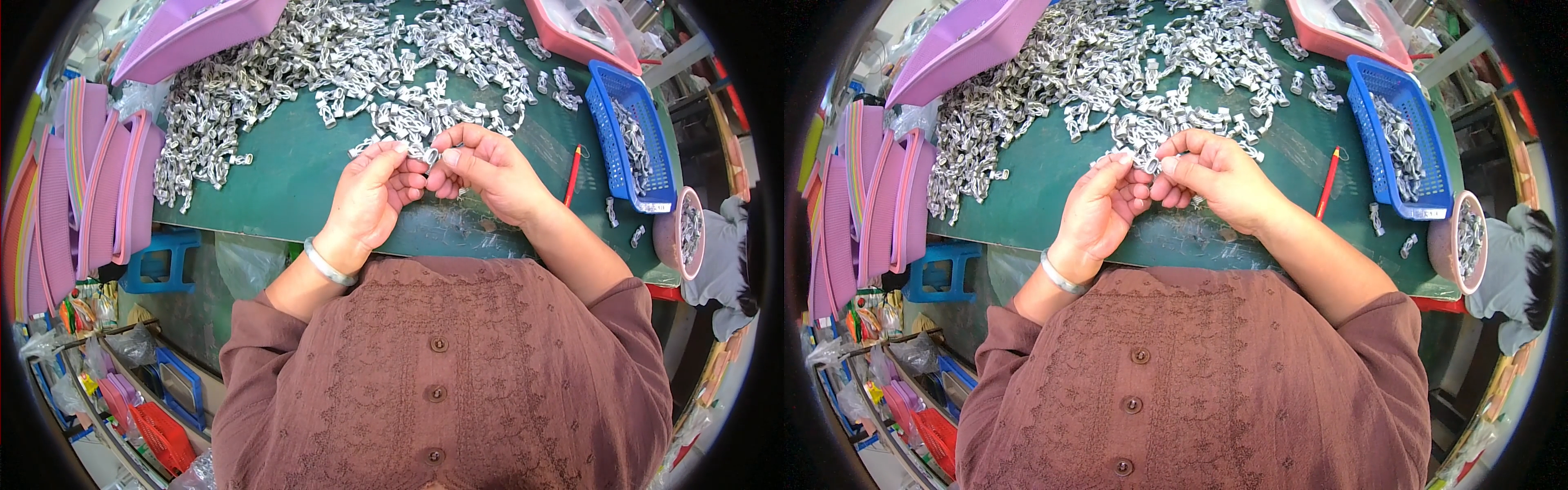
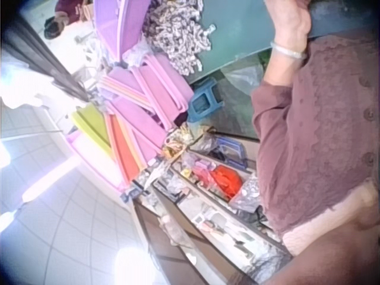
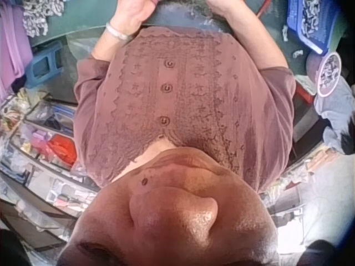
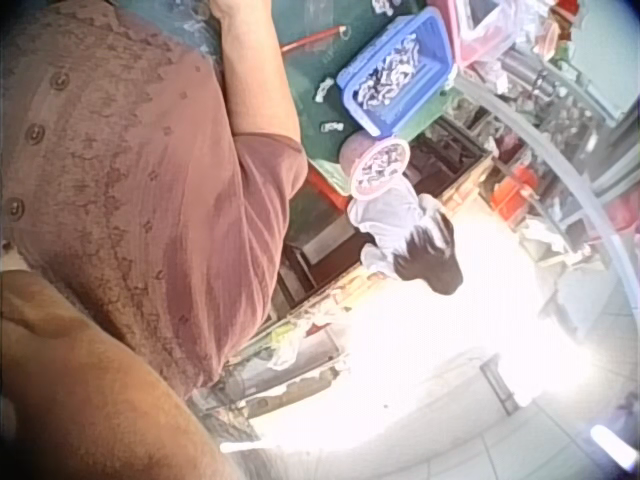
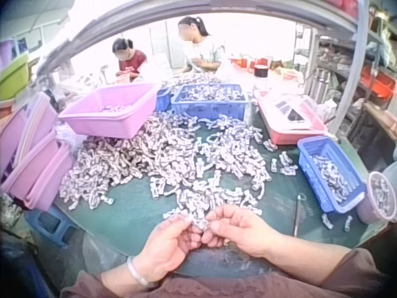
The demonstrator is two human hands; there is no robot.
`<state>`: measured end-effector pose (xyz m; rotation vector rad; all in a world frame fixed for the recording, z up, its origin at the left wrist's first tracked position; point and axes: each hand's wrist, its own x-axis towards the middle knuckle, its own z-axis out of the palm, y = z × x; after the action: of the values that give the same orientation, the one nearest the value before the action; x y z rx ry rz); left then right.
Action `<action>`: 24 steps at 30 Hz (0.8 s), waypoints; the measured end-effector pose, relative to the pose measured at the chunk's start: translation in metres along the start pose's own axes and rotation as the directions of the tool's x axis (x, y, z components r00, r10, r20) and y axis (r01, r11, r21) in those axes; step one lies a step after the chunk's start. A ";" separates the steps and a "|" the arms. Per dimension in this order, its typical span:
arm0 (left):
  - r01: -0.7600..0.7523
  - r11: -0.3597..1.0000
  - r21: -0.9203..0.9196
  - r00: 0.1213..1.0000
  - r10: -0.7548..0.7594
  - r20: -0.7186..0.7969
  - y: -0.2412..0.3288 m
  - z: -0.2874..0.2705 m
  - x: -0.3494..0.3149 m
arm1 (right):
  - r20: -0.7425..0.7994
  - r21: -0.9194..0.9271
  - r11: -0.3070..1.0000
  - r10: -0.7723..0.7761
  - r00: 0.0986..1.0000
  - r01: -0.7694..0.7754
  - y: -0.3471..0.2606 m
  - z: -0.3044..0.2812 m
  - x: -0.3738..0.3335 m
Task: The person handles small metal buckle components from a pile on a green table, uses a red tool to press against a specific part of each buckle, and moves the items into a blue plastic bin.
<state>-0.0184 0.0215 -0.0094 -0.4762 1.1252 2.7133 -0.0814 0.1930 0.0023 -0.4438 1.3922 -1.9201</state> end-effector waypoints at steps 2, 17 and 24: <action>-0.102 0.993 0.056 0.995 0.102 0.005 -0.002 0.003 -0.001 | -0.028 -0.006 1.000 0.013 1.000 -0.013 -0.001 0.001 0.000; -0.241 0.964 0.115 0.965 0.225 0.137 -0.013 0.000 -0.001 | -0.035 -0.355 0.901 -0.279 0.960 0.249 0.007 0.000 0.001; -0.237 0.967 0.091 0.969 0.229 0.090 -0.008 -0.001 -0.002 | -0.072 -0.635 0.727 -0.393 0.917 0.262 0.002 -0.009 0.003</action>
<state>-0.0141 0.0263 -0.0149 -0.2315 1.3685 2.8228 -0.0886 0.1965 -0.0034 -0.8777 2.2183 -1.7648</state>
